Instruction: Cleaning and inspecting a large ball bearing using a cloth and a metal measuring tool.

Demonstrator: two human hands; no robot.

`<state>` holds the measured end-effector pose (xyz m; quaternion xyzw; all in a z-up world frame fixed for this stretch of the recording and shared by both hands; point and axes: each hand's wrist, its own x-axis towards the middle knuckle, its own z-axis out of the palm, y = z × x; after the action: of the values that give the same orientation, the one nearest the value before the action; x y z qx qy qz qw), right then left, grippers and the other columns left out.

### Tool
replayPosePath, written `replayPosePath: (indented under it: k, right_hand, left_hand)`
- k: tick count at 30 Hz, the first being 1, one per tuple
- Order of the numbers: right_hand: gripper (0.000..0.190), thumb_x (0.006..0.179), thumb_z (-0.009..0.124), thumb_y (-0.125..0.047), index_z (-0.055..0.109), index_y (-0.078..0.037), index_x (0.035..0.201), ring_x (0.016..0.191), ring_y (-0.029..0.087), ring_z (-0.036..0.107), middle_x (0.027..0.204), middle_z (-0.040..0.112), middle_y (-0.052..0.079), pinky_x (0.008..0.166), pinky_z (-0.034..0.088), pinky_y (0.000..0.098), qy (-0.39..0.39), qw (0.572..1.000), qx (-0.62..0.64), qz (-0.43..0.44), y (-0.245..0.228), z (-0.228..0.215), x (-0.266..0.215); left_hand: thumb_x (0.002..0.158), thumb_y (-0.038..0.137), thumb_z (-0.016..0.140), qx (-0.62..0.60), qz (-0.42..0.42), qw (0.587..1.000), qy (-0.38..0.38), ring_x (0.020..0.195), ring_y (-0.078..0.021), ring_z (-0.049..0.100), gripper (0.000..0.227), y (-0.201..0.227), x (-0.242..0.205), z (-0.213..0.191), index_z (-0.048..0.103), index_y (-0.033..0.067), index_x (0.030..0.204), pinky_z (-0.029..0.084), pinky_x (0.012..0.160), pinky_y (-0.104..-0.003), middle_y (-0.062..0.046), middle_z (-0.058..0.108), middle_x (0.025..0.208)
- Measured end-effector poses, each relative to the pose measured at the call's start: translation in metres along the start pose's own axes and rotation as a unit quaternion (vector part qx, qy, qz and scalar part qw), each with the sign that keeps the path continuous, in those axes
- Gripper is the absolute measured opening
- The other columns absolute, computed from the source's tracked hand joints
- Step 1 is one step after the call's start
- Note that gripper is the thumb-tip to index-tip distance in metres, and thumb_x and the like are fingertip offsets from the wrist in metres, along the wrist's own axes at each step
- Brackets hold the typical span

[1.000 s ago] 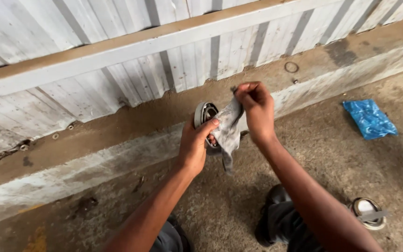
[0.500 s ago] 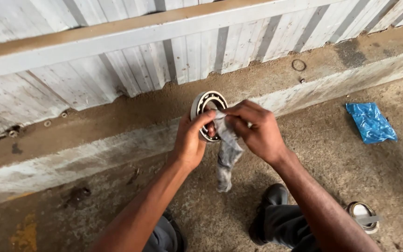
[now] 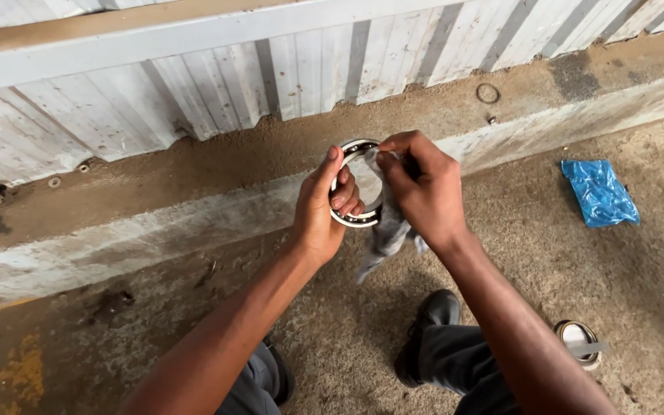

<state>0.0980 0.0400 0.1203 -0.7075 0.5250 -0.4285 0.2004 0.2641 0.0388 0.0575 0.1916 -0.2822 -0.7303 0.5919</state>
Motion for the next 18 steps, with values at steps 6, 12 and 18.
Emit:
replayPosePath:
  k: [6,12,18]
  right_hand:
    - [0.003,0.098,0.072,-0.005,0.071,-0.004,0.101,0.08,0.014,0.07,0.097,0.072,0.007,0.066,0.06,0.0306,0.057,0.977,-0.059,-0.199,0.004,0.011,0.001]
    - [0.018,0.092,0.076,-0.012,0.071,0.0,0.105,0.084,0.023,0.07,0.102,0.068,0.015,0.068,0.062,0.035,0.024,0.951,-0.143,-0.274,-0.001,0.018,-0.002]
    - [0.006,0.099,0.069,-0.006,0.072,-0.002,0.101,0.079,0.018,0.071,0.097,0.07,0.01,0.067,0.064,0.0337,0.005,0.974,-0.105,-0.2,0.024,0.027,0.002]
  left_hand:
    - [0.1,0.065,0.052,0.065,-0.029,0.997,0.041,0.047,-0.0078,0.036,0.057,-0.007,-0.004,0.007,0.053,0.0123,0.079,0.037,0.05,-0.028,0.008,0.036,0.053]
    - [0.101,0.067,0.048,0.026,-0.034,0.997,0.062,0.046,-0.0073,0.034,0.057,-0.005,-0.003,0.002,0.05,0.0138,0.08,0.036,0.048,-0.028,0.008,0.037,0.054]
    - [0.099,0.067,0.047,0.118,-0.023,0.989,0.081,0.046,-0.0084,0.037,0.058,-0.007,-0.002,0.003,0.052,0.0116,0.082,0.038,0.047,-0.028,0.007,0.037,0.055]
